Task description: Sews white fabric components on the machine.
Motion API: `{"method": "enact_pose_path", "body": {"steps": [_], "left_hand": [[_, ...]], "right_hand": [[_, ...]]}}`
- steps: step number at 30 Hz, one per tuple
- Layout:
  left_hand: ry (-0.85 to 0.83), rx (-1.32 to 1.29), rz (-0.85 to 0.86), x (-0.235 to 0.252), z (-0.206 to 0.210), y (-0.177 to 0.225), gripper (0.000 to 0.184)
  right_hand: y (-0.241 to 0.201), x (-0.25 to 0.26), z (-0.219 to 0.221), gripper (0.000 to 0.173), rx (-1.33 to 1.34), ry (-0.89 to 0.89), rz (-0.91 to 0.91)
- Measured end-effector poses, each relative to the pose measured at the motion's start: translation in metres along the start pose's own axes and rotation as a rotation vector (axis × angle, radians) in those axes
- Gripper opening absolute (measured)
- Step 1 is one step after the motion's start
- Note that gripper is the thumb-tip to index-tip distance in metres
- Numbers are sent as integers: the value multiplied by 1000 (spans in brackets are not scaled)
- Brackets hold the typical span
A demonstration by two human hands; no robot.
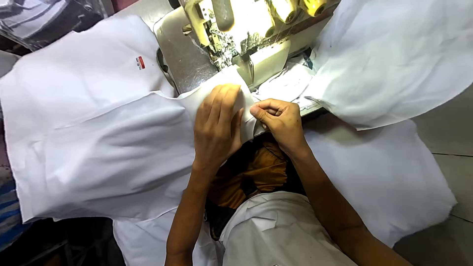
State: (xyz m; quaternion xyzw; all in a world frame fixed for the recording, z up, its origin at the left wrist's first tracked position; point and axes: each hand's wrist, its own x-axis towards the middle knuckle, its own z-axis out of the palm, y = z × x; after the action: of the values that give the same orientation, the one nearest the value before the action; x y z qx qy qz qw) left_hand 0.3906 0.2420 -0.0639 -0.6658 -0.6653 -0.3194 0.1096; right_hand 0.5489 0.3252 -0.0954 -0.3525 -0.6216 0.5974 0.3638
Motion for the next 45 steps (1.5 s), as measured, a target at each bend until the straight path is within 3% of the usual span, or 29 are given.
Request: {"method": "enact_pose_path", "body": {"steps": [13,25,45], "left_hand": [[-10,152,-215,-7,-1,-2,45],[-28,21,-187,4,1,6,52],[-74,158,-181,-2,4,5,56]], "right_hand": [[-3,4,14,10,6,-63,28],[-3,-6,3,10,57,-4,20],[0,-5,7,12,73,-28,-25]]}}
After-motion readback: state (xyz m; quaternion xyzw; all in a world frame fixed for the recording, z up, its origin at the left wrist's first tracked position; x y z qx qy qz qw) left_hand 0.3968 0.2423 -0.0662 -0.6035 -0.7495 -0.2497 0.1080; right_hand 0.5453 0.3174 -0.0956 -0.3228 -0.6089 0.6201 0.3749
